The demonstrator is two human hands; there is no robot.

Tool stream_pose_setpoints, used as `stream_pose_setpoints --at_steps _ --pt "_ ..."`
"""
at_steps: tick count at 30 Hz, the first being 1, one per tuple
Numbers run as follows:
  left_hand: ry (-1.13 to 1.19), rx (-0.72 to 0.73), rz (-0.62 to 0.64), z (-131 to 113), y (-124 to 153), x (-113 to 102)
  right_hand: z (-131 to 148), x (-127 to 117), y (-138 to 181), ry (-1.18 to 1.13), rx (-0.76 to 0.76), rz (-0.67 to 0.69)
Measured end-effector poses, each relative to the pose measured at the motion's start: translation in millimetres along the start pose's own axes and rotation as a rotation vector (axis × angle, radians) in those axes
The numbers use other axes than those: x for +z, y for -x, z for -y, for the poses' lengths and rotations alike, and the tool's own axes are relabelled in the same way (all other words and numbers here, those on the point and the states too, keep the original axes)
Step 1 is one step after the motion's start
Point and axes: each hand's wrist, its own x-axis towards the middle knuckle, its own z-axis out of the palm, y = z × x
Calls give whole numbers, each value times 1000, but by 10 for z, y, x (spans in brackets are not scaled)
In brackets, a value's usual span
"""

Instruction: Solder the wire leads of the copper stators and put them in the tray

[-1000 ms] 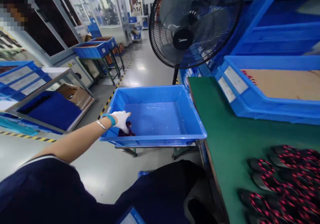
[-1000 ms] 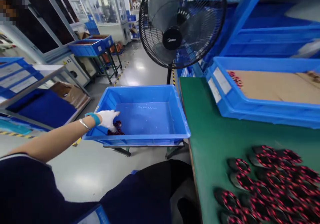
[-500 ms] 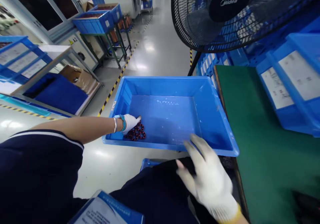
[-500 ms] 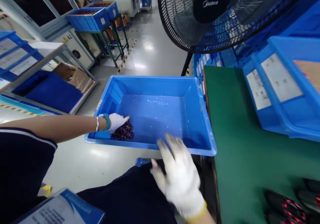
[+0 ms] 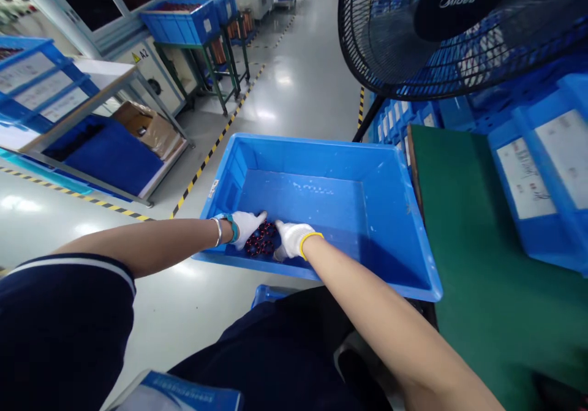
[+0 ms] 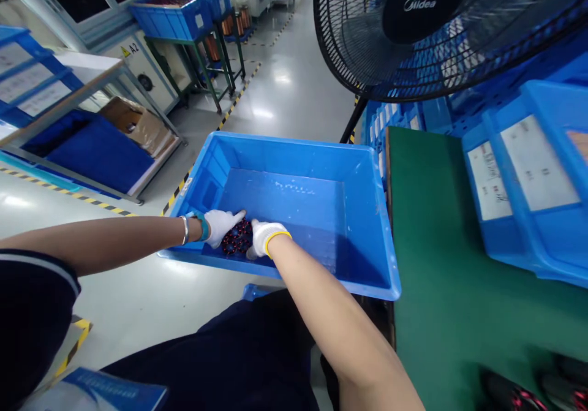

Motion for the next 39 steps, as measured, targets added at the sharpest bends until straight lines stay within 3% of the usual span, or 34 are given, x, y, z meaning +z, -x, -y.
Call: stream_pose_setpoints --at_steps 6,10,16,20,28,39 --pt "-8 71 -119 -173 -136 -232 -221 38 -34 -63 139 -91" --pt "-8 111 -169 -194 -117 -229 -277 41 10 -60 217 -153" --pt "79 78 -256 -99 -61 -242 -266 24 -37 -32 216 -145" --pt "96 71 -317 -101 -197 -363 -289 17 -72 -31 218 -153" --pt "118 52 -316 -228 -573 -484 -323 -3 -33 -27 198 -169" --pt "121 5 -292 -214 -554 -483 -365 -11 -64 -27 205 -165"
